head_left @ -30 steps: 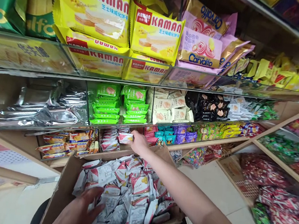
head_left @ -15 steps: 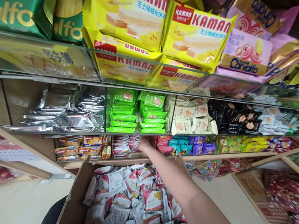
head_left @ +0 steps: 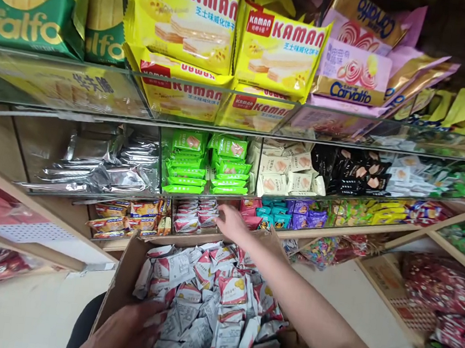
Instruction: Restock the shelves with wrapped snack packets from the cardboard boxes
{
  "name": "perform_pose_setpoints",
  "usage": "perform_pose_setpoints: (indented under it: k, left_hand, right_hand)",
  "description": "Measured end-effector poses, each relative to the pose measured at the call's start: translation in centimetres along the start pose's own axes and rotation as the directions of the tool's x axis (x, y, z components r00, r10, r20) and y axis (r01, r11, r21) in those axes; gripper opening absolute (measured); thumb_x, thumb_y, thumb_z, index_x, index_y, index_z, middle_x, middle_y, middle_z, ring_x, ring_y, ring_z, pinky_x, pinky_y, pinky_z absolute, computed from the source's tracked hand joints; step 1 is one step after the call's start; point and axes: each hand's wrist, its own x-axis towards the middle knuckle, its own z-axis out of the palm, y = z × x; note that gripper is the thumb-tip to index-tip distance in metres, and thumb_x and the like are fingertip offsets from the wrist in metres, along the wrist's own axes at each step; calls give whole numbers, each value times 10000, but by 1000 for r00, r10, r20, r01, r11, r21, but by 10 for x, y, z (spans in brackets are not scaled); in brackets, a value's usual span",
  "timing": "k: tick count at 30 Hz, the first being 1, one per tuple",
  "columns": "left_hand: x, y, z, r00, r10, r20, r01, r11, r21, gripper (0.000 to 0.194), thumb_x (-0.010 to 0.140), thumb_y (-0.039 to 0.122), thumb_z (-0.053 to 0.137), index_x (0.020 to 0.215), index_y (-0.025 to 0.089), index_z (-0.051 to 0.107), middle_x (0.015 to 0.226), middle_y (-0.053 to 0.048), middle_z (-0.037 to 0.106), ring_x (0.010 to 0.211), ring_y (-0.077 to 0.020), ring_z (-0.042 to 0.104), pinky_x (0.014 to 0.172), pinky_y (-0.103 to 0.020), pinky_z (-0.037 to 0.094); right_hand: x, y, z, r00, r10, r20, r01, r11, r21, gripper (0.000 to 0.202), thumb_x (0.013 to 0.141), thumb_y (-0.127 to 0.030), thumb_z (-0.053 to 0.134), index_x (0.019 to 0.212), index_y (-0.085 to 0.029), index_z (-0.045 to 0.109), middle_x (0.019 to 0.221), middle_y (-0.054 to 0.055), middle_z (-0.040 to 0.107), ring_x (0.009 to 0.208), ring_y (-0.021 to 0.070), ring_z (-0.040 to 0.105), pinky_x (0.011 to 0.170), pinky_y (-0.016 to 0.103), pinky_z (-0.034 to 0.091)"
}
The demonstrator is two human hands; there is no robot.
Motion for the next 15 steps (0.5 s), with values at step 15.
perform_pose_setpoints:
  k: [15]
  left_hand:
    - [19, 117, 10, 992, -116, -44, -17, 227, -974, 280, 611, 303, 705, 819, 185, 561, 665, 44, 623, 559, -104, 559, 530, -222, 455]
  right_hand:
    - [-144, -39, -2, 973, 181, -143, -35, 729, 684, 252, 811, -392, 450, 762, -166, 549, 685, -1, 549, 644, 113, 483, 596, 212, 375]
